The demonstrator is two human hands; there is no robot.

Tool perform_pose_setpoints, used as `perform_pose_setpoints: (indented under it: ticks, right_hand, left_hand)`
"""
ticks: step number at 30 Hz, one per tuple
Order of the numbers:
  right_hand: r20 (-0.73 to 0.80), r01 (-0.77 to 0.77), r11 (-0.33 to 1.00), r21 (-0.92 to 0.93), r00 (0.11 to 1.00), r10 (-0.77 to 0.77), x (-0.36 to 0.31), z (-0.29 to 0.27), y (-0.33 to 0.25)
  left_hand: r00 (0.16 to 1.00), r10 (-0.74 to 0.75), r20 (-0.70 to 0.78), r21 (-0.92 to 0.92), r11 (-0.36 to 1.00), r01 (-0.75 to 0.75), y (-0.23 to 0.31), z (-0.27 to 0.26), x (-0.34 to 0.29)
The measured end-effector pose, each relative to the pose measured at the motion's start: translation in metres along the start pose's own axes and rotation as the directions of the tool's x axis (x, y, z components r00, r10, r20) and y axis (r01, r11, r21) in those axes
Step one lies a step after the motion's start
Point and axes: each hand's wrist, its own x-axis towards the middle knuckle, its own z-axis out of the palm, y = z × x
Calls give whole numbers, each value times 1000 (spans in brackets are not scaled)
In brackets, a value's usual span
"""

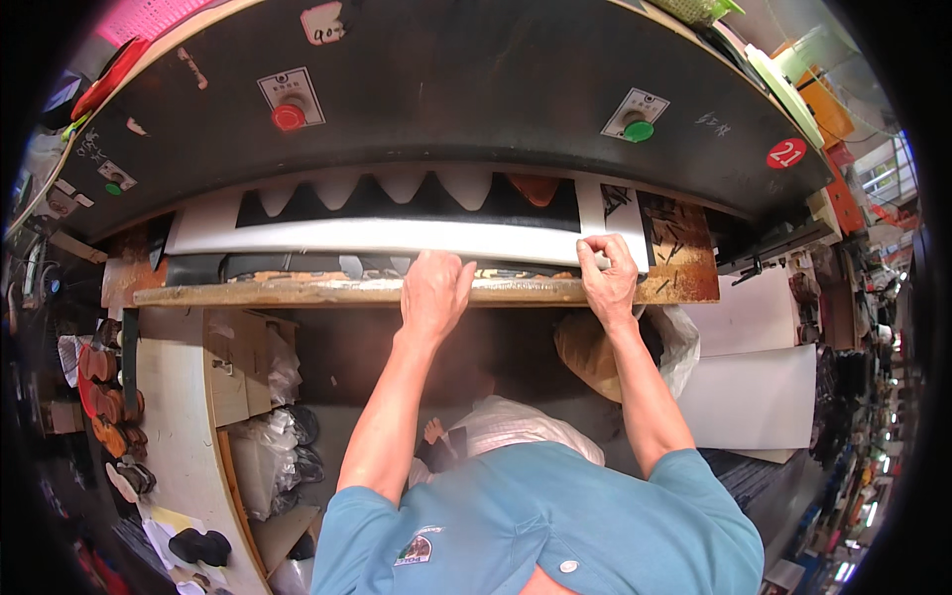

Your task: The person uses a die-cutting machine to press a wooden template into a black sheet, then removes the cut pieces and trims excess material. The person repeats this process multiple times, stacking the finished cutouts on a nearby table.

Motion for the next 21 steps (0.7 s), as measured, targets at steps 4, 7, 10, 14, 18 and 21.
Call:
perform_pose_setpoints:
  ticks: [4, 7, 10, 14, 18, 21]
  right_hand:
    - [77, 170, 979, -111, 984, -162, 9, 18, -17]
    - [287, -21, 967, -254, 953, 96, 14, 36, -30]
    - [363, 44, 937, -347, 928, 90, 4, 43, -46]
    - [407, 106, 921, -376, 912, 60, -21, 37, -65]
    - [431, 63, 930, -363, 896, 108, -53, 19, -74]
    - [423, -53, 984, -169, 898, 121, -74, -8, -71]
  left_hand:
    - [998, 18, 53, -98, 995, -12, 18, -23, -41]
    - [964, -34, 262, -98, 993, 61, 40, -56, -64]
    - [874, -52, 483, -109, 987, 120, 63, -87, -71]
    - [976, 52, 211, -346, 938, 25, 70, -76, -44]
    - [977, 99, 187, -89, 992, -84, 50, -25, -12]
    - [959, 92, 267, 16, 995, -100, 54, -13, -40]
